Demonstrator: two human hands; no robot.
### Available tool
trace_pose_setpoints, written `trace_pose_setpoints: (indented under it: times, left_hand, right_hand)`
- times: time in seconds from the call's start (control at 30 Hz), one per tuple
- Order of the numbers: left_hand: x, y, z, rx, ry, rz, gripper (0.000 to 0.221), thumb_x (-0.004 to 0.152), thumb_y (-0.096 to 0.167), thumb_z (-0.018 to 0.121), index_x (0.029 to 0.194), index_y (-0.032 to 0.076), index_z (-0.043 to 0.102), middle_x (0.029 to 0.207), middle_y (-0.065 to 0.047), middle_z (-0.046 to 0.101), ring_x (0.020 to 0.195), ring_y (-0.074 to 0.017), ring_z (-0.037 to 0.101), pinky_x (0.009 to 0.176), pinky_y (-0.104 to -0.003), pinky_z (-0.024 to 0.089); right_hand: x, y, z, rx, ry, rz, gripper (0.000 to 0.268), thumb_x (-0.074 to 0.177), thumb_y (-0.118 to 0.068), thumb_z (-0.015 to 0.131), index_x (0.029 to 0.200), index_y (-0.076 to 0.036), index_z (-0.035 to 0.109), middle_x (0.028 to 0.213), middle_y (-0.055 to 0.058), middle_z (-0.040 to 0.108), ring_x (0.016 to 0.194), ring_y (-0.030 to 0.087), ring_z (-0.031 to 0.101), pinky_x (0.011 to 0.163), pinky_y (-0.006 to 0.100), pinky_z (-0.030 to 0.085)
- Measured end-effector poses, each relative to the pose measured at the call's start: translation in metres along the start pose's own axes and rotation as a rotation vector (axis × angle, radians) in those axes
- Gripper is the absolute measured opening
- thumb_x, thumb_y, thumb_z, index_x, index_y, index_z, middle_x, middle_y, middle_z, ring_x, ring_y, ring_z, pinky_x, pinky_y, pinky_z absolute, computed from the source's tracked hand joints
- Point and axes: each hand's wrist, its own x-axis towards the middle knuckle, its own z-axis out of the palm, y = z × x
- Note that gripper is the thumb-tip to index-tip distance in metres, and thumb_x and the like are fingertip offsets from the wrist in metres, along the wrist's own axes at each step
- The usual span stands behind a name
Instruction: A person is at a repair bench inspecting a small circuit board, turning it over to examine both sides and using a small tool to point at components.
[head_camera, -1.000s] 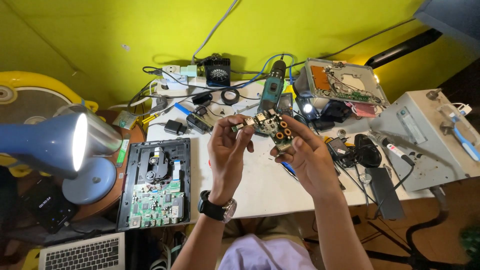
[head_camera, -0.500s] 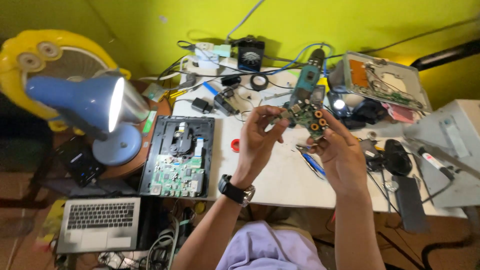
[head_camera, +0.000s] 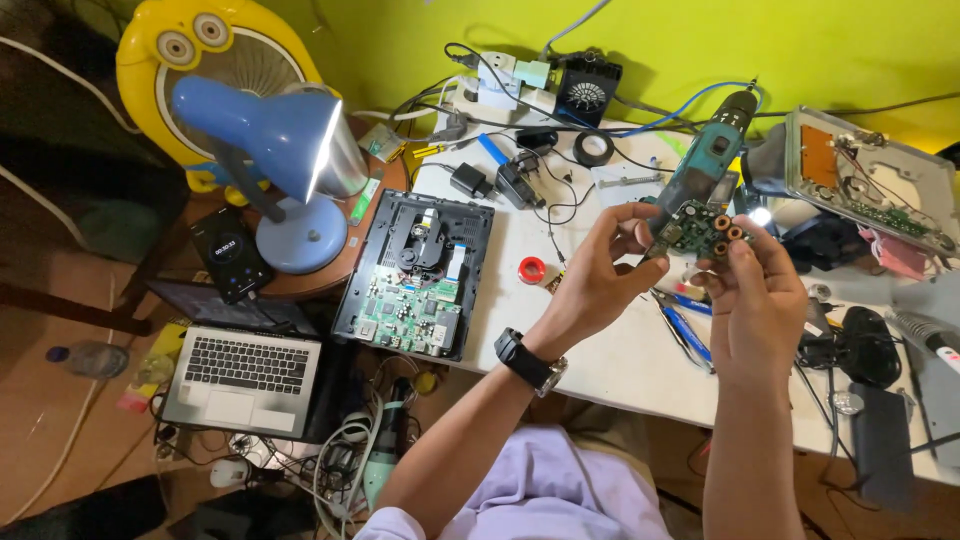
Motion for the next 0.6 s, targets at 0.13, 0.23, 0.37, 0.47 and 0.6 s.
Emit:
trace_pose_setpoints:
  times: [0.13,0.23,0.37,0.47,0.6]
  left_hand:
    - [-0.0015,0.0071,0.0032,0.013,-0.038,-0.028,0.057,0.089,0.029,0.068,0.138,0.005,0.05,0.094,0.002,0.042,0.078,-0.008,0.052,0.069,-0.023,0.048]
    - [-0.0004,0.0099,0.0053,-0.002,-0.008,-0.076,0.041,0.096,0.02,0.064,0.133,0.007,0.056,0.089,0.0,0.043,0.08,-0.0135,0.066,0.057,-0.025,0.05]
    - [0.0009,0.0012,0.0061,0.035,-0.001,-0.12,0.047,0.095,0.025,0.063,0.134,0.0,0.057,0.089,0.0,0.049,0.081,-0.0142,0.066,0.059,-0.027,0.049]
    - [0.0013,0.0027,0.0052,0.049,0.005,-0.134,0.047,0.094,0.026,0.063,0.135,0.002,0.058,0.091,-0.001,0.052,0.08,-0.0142,0.063,0.06,-0.029,0.054]
    - [0.003,0.0039,0.0056,0.068,-0.012,-0.144,0.049,0.095,0.027,0.063,0.136,0.001,0.058,0.089,-0.001,0.053,0.078,-0.0142,0.064,0.059,-0.029,0.052]
  right_hand:
    - [-0.0008,-0.0033,0.0005,-0.09,-0.02,-0.06,0.027,0.107,-0.012,0.057,0.131,-0.002,0.063,0.094,0.008,0.065,0.076,0.015,0.066,0.072,0.026,0.062]
    - [-0.0022,-0.0019,0.0026,-0.092,-0.033,-0.101,0.022,0.105,-0.009,0.058,0.124,-0.001,0.066,0.098,0.01,0.066,0.075,0.017,0.065,0.071,0.026,0.063]
    - [0.0025,0.0041,0.0008,-0.086,-0.001,-0.105,0.02,0.104,-0.008,0.057,0.119,0.001,0.067,0.091,0.012,0.064,0.07,0.019,0.064,0.068,0.028,0.063]
    - [0.0022,0.003,0.0006,-0.123,-0.013,-0.126,0.022,0.104,-0.009,0.057,0.12,0.002,0.067,0.096,0.013,0.065,0.07,0.021,0.064,0.068,0.029,0.063]
    - [0.0019,0.0007,0.001,-0.137,-0.01,-0.131,0.021,0.103,-0.008,0.057,0.118,0.001,0.067,0.091,0.011,0.064,0.069,0.02,0.063,0.068,0.028,0.062]
